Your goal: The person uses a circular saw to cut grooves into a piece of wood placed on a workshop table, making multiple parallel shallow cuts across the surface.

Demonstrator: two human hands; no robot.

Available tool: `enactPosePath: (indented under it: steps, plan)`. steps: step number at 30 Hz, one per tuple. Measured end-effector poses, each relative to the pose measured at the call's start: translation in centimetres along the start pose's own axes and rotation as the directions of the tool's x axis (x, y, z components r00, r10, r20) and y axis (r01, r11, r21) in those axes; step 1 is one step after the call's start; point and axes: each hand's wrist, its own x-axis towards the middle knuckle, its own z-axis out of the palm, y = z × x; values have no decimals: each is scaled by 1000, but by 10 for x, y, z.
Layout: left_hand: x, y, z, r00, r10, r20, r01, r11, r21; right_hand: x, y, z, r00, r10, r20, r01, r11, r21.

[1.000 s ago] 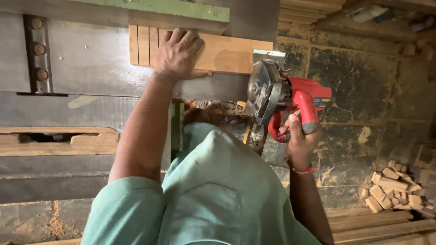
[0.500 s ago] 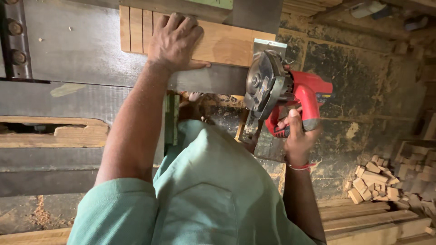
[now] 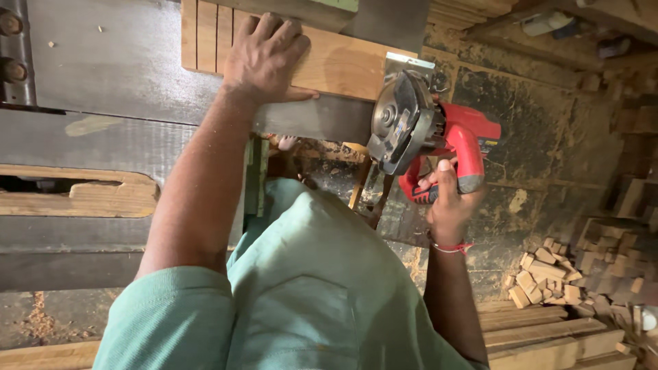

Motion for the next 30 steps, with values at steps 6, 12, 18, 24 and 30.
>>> enactPosePath:
  steps: [6,12,18,24,30]
  plan:
    - [3,2,7,998,-16,54,10,995,102,3,2,1,1000,-11,-5,11,1000,-2]
    - [2,0,13,996,-21,82,9,989,147,5,0,3,1000,4,-10,-4,1000,13]
    - [-1,-1,17,999,-17,28,13,993,121,6,0,4,999,37,-15,-36,999,40]
    - [0,0,17,1000,-17,15,16,994,106,6,1,4,1000,6,4,-7,999,35]
    - [0,0,15,1000,-19,-7,19,996,82,10,1,4,999,5,31,-8,996,85]
